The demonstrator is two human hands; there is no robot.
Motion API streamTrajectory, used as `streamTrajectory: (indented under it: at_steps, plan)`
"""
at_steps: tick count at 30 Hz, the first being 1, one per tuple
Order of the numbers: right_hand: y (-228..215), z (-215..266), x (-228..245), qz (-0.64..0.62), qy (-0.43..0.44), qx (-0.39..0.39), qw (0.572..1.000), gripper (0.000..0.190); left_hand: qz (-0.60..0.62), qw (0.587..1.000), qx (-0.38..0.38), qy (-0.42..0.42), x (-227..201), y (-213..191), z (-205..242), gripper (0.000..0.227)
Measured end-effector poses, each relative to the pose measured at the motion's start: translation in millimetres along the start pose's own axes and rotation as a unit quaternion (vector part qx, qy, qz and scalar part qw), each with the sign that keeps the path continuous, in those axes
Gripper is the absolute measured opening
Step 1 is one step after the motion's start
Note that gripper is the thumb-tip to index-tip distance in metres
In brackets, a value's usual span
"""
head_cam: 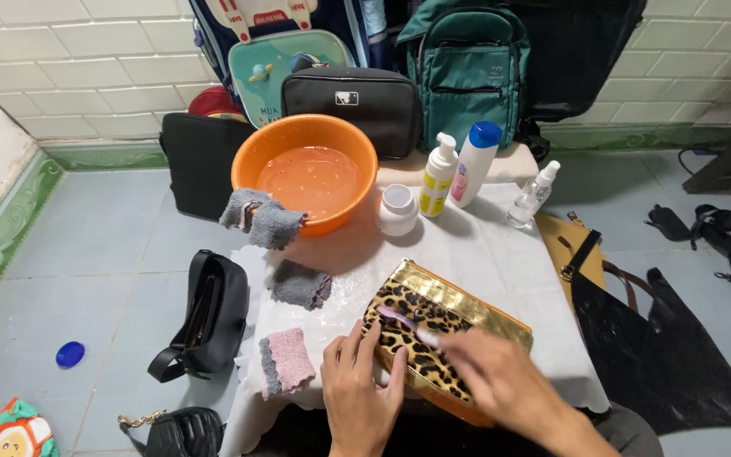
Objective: Cleaning a leopard-print pouch using a toothbrush and a cloth.
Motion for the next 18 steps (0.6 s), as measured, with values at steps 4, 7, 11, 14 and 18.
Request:
streamTrajectory:
  at_steps: [4,7,11,14,18]
  plan:
    - [4.6,-11.3,-22.1,0.095,0.014,-0.019,0.995,0.023,0.022,1.000,0.005,0.004,-4.9,-6.7,-3.7,0.052]
    - [-2.8,-19.3,-11.5,0.193,0.025,-0.009,0.981,0.023,0.057,0.998,0.008,-0.020,-5.3,-10.5,-9.7,0.045]
    - [-3.7,-19.3,0.0,0.088,0.025,0.017,0.996,0.016,0.082,0.996,0.008,-0.045,0.5,-10.6,-11.9,0.025]
    - [0.2,-19.7,-0.2,0.145,0.014,0.006,0.989,0.019,0.080,0.995,-0.007,-0.057,2.5,-12.7,-12.4,0.017]
    - [14.9,-28.8,-17.3,0.161,-0.004,0.053,0.986,0.018,0.081,0.993,-0.015,-0.086,2.0,-23.3,-18.4,0.015]
Point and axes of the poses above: each hand's wrist, its own z-axis away from the middle knuckle, its own y-axis out of the palm, x = y × z, the point moved 4 cm from there along -z, towards the middle knuckle, and after that the axes turned 7 degrees about -y, right-handed, at the moved point
